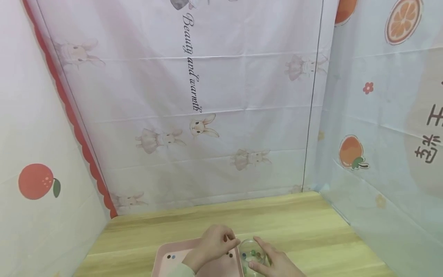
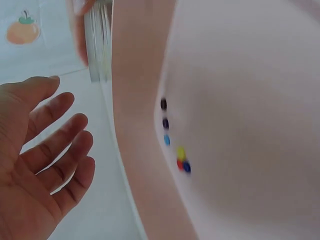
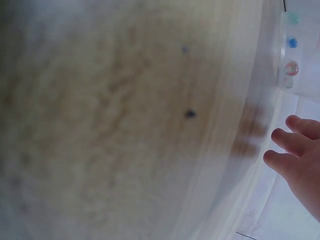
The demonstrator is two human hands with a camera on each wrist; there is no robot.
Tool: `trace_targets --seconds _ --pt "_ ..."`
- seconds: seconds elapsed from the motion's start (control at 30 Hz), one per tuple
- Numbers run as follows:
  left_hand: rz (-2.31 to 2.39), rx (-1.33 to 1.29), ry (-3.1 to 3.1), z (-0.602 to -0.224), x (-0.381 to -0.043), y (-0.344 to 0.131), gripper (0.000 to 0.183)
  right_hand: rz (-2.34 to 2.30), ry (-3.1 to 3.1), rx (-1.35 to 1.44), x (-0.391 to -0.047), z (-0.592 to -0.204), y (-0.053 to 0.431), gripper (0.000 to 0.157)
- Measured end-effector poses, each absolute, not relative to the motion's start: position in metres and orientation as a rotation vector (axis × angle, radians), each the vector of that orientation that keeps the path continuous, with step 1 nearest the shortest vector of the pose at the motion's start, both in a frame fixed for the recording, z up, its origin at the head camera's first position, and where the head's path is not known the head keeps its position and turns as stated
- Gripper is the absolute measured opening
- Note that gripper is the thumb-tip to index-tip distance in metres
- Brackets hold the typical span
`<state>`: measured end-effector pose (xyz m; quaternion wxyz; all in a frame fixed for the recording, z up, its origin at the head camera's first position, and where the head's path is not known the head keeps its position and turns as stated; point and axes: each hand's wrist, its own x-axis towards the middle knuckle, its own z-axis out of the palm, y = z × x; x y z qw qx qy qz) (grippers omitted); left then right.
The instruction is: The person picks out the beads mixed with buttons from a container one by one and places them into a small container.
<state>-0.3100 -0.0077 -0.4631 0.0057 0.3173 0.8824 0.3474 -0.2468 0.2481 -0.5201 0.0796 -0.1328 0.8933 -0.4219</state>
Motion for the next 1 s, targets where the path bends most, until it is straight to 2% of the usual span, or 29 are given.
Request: trace_targets --seconds 0.27,0.5,0.87,1.0 --pt "0.778 1.074 2.789 -0.454 -0.304 -0.029 0.019 -1.242 2.724 -0.438 -0.248 -0.522 0.250 0.075" --pt "0.519 1.198 2.630 -0.464 -0.284 -0.027 0.011 -1.225 2.740 -0.435 -0.246 -0.522 0.248 0.074" --pt "0.728 1.027 2.416 -0.468 -0.275 -0.013 0.004 -1.208 2.767 -0.427 -0.247 -0.522 0.247 0.076" --pt "0.709 0.969 2.425 -0.471 -0.274 -0.010 0.008 -1.225 2.736 -0.435 -0.247 -0.524 0.249 0.075"
